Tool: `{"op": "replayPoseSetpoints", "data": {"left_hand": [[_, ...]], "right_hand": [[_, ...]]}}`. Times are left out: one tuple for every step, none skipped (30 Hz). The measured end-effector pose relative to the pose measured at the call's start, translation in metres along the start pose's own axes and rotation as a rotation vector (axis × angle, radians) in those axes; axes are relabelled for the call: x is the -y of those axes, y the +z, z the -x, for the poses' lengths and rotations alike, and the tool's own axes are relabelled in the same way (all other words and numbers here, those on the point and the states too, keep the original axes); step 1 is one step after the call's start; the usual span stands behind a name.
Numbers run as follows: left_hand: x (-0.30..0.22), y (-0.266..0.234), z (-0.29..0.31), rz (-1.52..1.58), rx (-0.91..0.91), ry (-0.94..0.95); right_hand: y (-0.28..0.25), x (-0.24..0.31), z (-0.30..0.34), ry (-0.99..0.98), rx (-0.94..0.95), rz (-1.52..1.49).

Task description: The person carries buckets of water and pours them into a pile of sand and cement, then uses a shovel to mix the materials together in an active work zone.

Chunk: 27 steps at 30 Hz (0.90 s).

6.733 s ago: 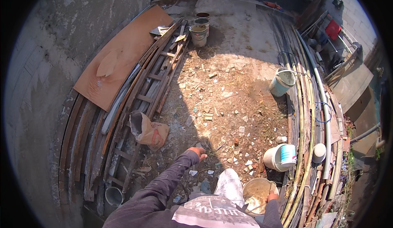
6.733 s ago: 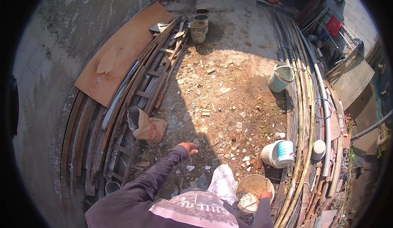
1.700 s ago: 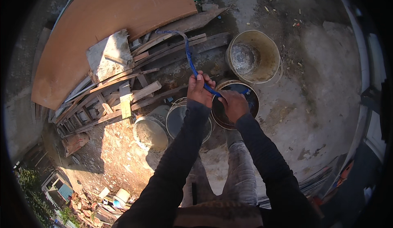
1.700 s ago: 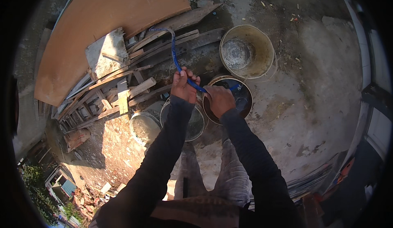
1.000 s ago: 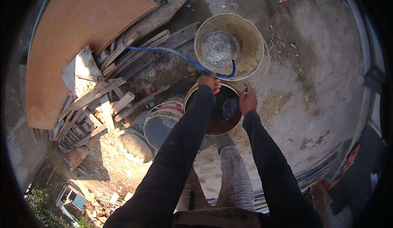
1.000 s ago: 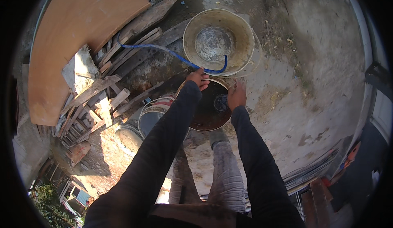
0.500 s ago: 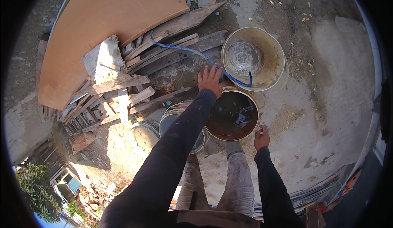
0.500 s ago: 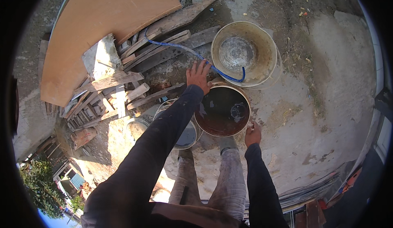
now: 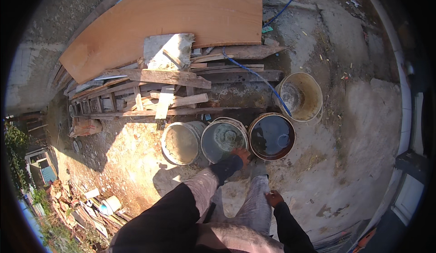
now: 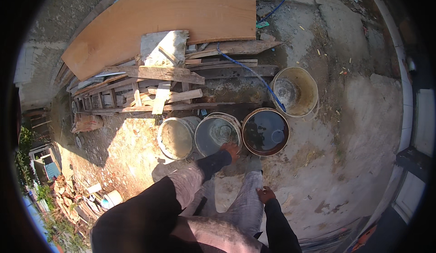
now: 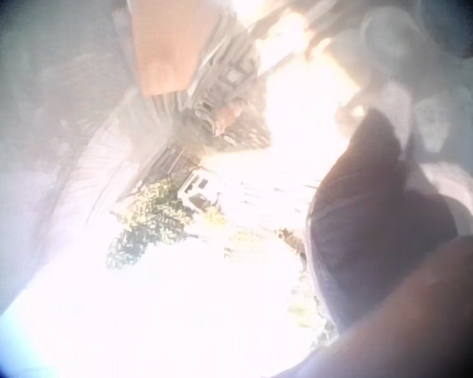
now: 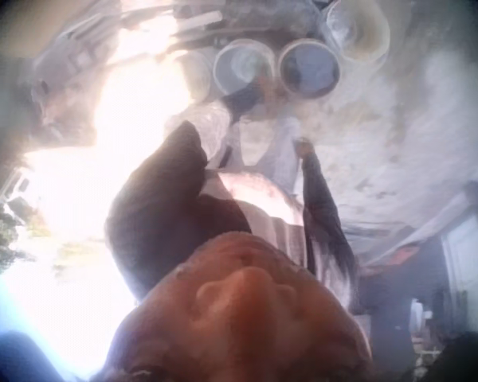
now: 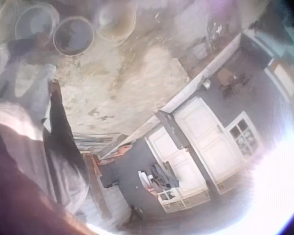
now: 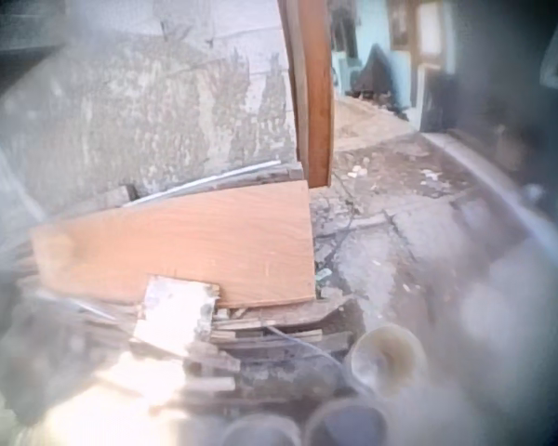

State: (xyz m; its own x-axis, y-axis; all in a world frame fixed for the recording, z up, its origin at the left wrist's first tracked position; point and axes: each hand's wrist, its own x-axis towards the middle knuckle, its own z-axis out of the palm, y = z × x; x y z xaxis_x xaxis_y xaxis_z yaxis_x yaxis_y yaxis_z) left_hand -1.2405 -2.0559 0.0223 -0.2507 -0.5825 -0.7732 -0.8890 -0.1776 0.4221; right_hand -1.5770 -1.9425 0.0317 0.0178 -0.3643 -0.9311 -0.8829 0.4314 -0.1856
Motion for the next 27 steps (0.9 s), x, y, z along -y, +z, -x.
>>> {"op": "replayPoseSetpoints", "data": {"left_hand": [[0.038,0.04,0.033,-0.03,0.129,-0.039],[0.081,0.082,0.068,-0.051,0.264,-0.081],[0.089,0.111,0.097,-0.062,0.296,-0.105],[0.098,0.135,0.126,-0.066,0.326,-0.117],[0.095,0.148,0.157,-0.053,0.338,-0.104],[0.093,0.149,0.189,-0.048,0.34,-0.079],[0.152,0.198,0.235,0.224,0.121,-0.019],[0.195,0.24,0.281,0.471,-0.116,0.03],[0.207,0.26,0.299,0.585,-0.12,-0.186],[0.21,0.276,0.316,0.695,-0.092,-0.387],[0.236,0.305,0.355,0.655,-0.14,-0.425],[0.259,0.337,0.402,0.608,-0.189,-0.475],[0.248,0.367,0.427,0.685,-0.188,-0.525],[0.232,0.383,0.435,0.763,-0.211,-0.555],[0.219,0.39,0.438,0.835,-0.254,-0.599],[0.197,0.409,0.447,0.895,-0.256,-0.686],[0.154,0.447,0.472,0.935,-0.206,-0.763],[0.115,0.481,0.495,1.085,-0.208,-0.721],[0.114,0.448,0.452,0.858,-0.366,-0.466],[0.092,0.442,0.435,0.947,-0.384,-0.45],[0.076,0.438,0.432,1.088,-0.381,-0.496],[0.063,0.442,0.443,1.212,-0.382,-0.573],[0.058,0.442,0.449,1.309,-0.425,-0.619],[0.065,0.434,0.449,1.365,-0.491,-0.634],[0.07,0.432,0.455,1.417,-0.546,-0.653],[0.076,0.438,0.461,1.469,-0.602,-0.671],[0.092,0.43,0.463,1.495,-0.65,-0.667]], "right_hand": [[0.026,0.037,0.021,-0.08,0.046,-0.003],[0.053,0.065,0.045,-0.159,0.098,-0.006],[0.066,0.067,0.051,-0.193,0.002,0.029],[0.077,0.06,0.05,-0.222,-0.099,0.073],[0.071,0.053,0.052,-0.187,-0.167,0.109],[0.052,0.055,0.052,-0.154,-0.251,0.143],[0.064,0.083,0.053,-0.191,-0.206,0.197],[0.071,0.111,0.053,-0.236,-0.153,0.243],[0.063,0.123,0.047,-0.316,-0.115,0.415],[0.049,0.121,0.049,-0.374,-0.074,0.578],[0.053,0.141,0.047,-0.418,0.031,0.569],[0.065,0.162,0.042,-0.467,0.143,0.558],[0.065,0.171,0.032,-0.486,0.23,0.577],[0.055,0.175,0.017,-0.522,0.186,0.711],[0.046,0.181,0.0,-0.586,0.139,0.843],[0.052,0.192,-0.009,-0.675,0.115,0.952],[0.08,0.201,0.009,-0.73,0.201,1.297],[0.1,0.214,0.023,-0.839,0.275,1.613],[0.04,0.239,-0.027,-0.86,-0.009,1.613],[0.057,0.244,-0.023,-0.948,-0.123,1.719],[0.085,0.244,-0.006,-1.024,-0.213,1.807],[0.124,0.245,0.024,-1.079,0.005,1.894],[0.151,0.255,0.045,-1.115,0.192,1.994],[0.163,0.267,0.051,-1.219,0.245,2.009],[0.177,0.273,0.056,-1.321,0.301,2.019],[0.196,0.284,0.054,-1.241,0.357,1.929],[0.204,0.3,0.042,-1.084,0.371,1.77]]}}
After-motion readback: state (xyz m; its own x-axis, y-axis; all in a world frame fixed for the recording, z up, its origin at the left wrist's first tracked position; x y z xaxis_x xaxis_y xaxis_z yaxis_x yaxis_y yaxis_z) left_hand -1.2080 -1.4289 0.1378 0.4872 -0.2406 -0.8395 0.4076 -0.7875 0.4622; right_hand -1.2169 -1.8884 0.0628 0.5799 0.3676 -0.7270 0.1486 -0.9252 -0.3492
